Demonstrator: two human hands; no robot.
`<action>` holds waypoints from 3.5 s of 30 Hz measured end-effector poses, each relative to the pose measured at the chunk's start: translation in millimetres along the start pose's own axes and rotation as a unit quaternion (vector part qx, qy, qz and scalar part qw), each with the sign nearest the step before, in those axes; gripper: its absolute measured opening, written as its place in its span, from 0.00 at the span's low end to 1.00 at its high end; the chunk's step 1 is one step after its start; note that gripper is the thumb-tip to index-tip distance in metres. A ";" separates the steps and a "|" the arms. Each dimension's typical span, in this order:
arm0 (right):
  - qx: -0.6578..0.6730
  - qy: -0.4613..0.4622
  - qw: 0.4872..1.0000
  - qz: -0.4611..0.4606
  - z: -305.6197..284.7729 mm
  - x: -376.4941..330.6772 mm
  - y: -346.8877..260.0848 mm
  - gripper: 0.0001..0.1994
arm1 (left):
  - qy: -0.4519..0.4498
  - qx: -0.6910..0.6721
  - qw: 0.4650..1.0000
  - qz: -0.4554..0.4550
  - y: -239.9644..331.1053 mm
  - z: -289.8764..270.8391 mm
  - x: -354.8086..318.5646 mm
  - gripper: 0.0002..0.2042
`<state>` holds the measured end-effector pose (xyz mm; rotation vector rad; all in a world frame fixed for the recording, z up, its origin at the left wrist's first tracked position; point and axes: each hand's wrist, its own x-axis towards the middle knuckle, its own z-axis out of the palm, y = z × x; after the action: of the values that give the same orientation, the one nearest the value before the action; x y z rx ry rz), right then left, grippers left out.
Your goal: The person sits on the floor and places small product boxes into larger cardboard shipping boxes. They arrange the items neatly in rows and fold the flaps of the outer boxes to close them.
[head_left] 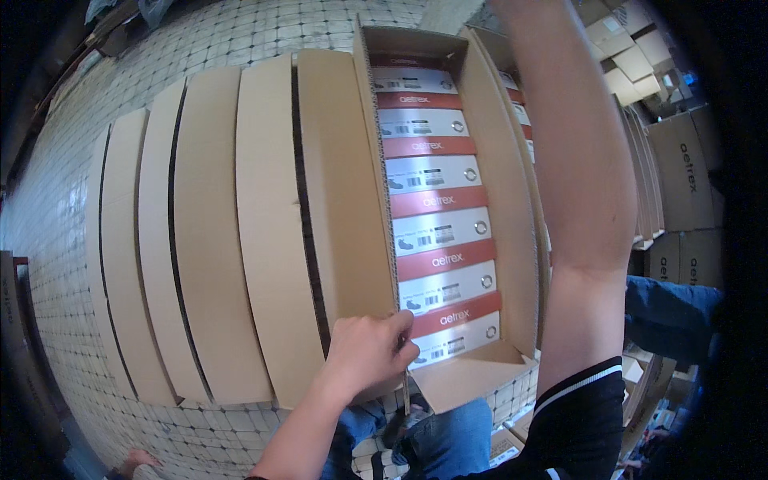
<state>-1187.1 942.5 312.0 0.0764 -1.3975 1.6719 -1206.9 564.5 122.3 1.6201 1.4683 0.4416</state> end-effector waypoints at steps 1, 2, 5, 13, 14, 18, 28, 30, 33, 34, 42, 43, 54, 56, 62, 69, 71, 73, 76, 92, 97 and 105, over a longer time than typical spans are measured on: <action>-0.049 0.002 0.998 0.035 12.7 -20.0 7.2 0.29 | 0.018 0.011 1.000 0.010 0.6 1.1 -0.2 0.09; -0.131 0.062 0.985 0.093 24.5 -40.4 15.0 0.30 | 0.033 0.018 0.999 0.017 0.3 2.5 -0.5 0.09; -0.402 -0.025 0.899 0.174 48.9 -148.0 11.6 0.22 | 0.053 0.036 0.998 0.024 -6.7 7.4 -3.8 0.10; -0.627 -0.087 0.764 0.122 174.6 -458.2 -34.1 0.14 | 0.093 0.050 0.994 0.038 -20.5 13.0 -15.1 0.10; -0.657 -0.138 0.723 0.163 191.5 -488.2 -46.5 0.20 | 0.101 0.053 0.993 0.044 -17.3 14.5 -19.8 0.11; -0.714 -0.211 0.630 0.222 222.5 -552.3 -66.6 0.21 | 0.126 -0.038 0.988 0.081 7.5 32.6 -54.6 0.20; -0.766 -0.161 0.606 0.140 202.4 -595.6 -54.7 0.11 | 0.044 0.367 0.924 -0.099 -41.6 75.4 -165.7 0.59; -0.765 -0.150 0.610 0.141 204.9 -595.3 -56.5 0.11 | 0.110 0.379 0.914 -0.096 -70.7 84.2 -182.7 0.57; -0.762 -0.186 0.604 0.142 200.4 -584.2 -60.0 0.08 | 0.169 0.371 0.907 -0.101 -103.4 73.2 -193.4 0.50; -0.758 -0.205 0.601 0.150 197.5 -580.0 -61.5 0.08 | 0.176 0.350 0.915 -0.098 -110.3 70.4 -198.1 0.48; -0.769 -0.099 0.617 0.130 234.2 -551.2 -60.2 0.13 | 0.242 0.248 0.911 -0.224 -105.0 76.0 -207.6 0.15; -0.781 -0.082 0.611 0.098 247.1 -544.6 -51.9 0.14 | 0.222 0.241 0.916 -0.233 -104.3 73.4 -203.5 0.15; -0.867 -0.244 0.415 0.132 245.8 -501.1 53.8 0.37 | 0.077 0.199 0.926 -0.311 -95.9 44.6 -197.1 0.23; -0.870 -0.253 0.422 0.040 231.8 -503.3 35.0 0.31 | 0.068 0.196 0.921 -0.329 -94.0 39.6 -198.0 0.20; -0.786 -0.102 0.610 0.006 213.1 -461.3 -10.0 0.12 | 0.179 0.036 0.929 -0.323 -79.8 -5.4 -199.6 0.21; -0.830 0.023 0.556 -0.040 193.9 -355.0 -32.6 0.11 | 0.488 0.060 0.861 -0.129 -40.9 -49.2 -175.1 0.24; -0.846 0.036 0.531 -0.029 190.3 -346.4 -36.3 0.11 | 0.507 0.065 0.852 -0.113 -38.5 -54.2 -169.5 0.25; -0.847 0.053 0.529 -0.026 188.9 -345.9 -39.0 0.12 | 0.508 0.061 0.854 -0.097 -39.1 -55.5 -165.8 0.26; -0.849 0.047 0.525 -0.021 189.4 -345.7 -41.1 0.12 | 0.501 0.060 0.858 -0.099 -41.7 -57.6 -163.3 0.27; -0.798 0.020 0.585 0.142 207.8 -396.4 -15.1 0.15 | 0.330 0.147 0.920 -0.150 -54.4 -42.5 -173.8 0.18; -0.869 -0.057 0.445 0.210 233.8 -473.9 26.5 0.28 | 0.232 0.159 0.953 -0.111 -67.1 1.3 -164.4 0.29; -0.741 -0.075 0.655 0.128 278.8 -457.6 95.1 0.24 | 0.228 0.125 0.958 -0.124 -84.1 -16.2 -167.3 0.10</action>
<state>-1123.9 454.4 79.7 -0.9638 -2.5616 0.2258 -1310.6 408.0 113.4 1.5580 2.1197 0.5241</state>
